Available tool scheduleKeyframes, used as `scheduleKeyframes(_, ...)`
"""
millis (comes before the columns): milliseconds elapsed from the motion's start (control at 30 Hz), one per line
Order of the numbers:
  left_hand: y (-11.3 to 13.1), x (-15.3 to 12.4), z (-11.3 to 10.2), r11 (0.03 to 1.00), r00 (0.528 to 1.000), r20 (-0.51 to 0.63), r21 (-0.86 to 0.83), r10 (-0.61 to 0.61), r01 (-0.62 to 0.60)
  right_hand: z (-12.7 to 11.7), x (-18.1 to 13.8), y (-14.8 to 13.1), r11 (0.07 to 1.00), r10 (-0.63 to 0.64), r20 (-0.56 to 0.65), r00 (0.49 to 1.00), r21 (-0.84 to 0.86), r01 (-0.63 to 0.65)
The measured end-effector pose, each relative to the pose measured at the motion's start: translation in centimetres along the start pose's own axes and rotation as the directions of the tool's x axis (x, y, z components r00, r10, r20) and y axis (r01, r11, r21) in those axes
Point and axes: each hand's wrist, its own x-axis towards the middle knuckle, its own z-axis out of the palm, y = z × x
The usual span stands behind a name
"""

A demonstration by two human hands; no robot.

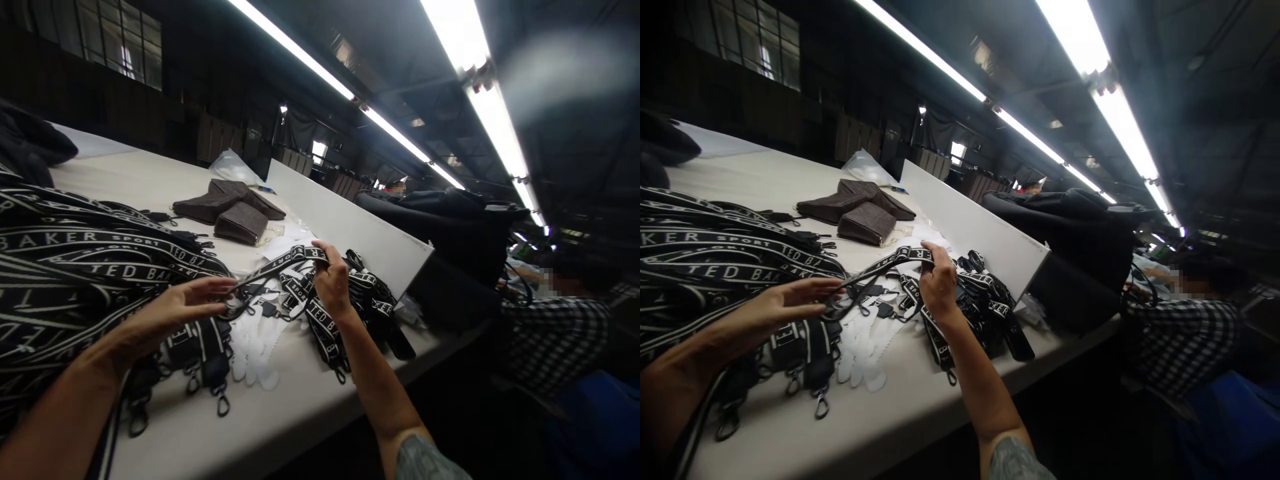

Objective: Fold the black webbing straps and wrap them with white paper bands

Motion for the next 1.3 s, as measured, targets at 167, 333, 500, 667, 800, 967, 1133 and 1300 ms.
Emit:
scheduleKeyframes(167,-0.1,-0.4,2.1,1.0,0.965,0.26,-0.007,0.019,-0.018,1.0,1.4,-2.3,0.885,0.125,0.061,0.99,0.443,-0.14)
scheduleKeyframes(333,-0.7,-0.6,4.2,0.991,0.97,0.22,-0.105,0.099,-0.078,4.8,1.3,-3.3,0.705,0.183,0.259,0.948,0.638,-0.31)
scheduleKeyframes(500,-0.8,-1.1,4.3,0.972,0.993,0.12,-0.236,0.02,0.009,9.3,0.4,-2.7,0.64,0.209,0.387,0.898,0.64,-0.425)
scheduleKeyframes(667,0.2,-1.2,4.5,0.968,0.999,-0.026,-0.248,0.029,-0.034,10.8,-0.9,-4.0,0.381,0.356,0.54,0.763,0.661,-0.646)
scheduleKeyframes(800,0.3,-0.7,4.4,0.984,0.97,-0.189,-0.064,0.152,-0.167,10.9,-1.0,-4.7,0.191,0.312,0.598,0.738,0.721,-0.666)
scheduleKeyframes(967,-0.7,-0.2,4.4,0.982,0.967,-0.174,-0.02,0.184,-0.19,11.3,-0.8,-4.8,-0.043,0.264,0.628,0.732,0.766,-0.642)
scheduleKeyframes(1133,-0.9,-0.6,5.3,0.998,0.996,-0.08,-0.053,0.034,-0.039,12.4,-0.9,-4.1,-0.129,0.398,0.589,0.703,0.795,-0.593)
scheduleKeyframes(1300,-0.6,-0.9,5.5,0.994,0.989,-0.143,0.104,0.03,-0.016,11.9,-1.4,-1.9,0.371,0.409,0.341,0.846,0.785,-0.496)
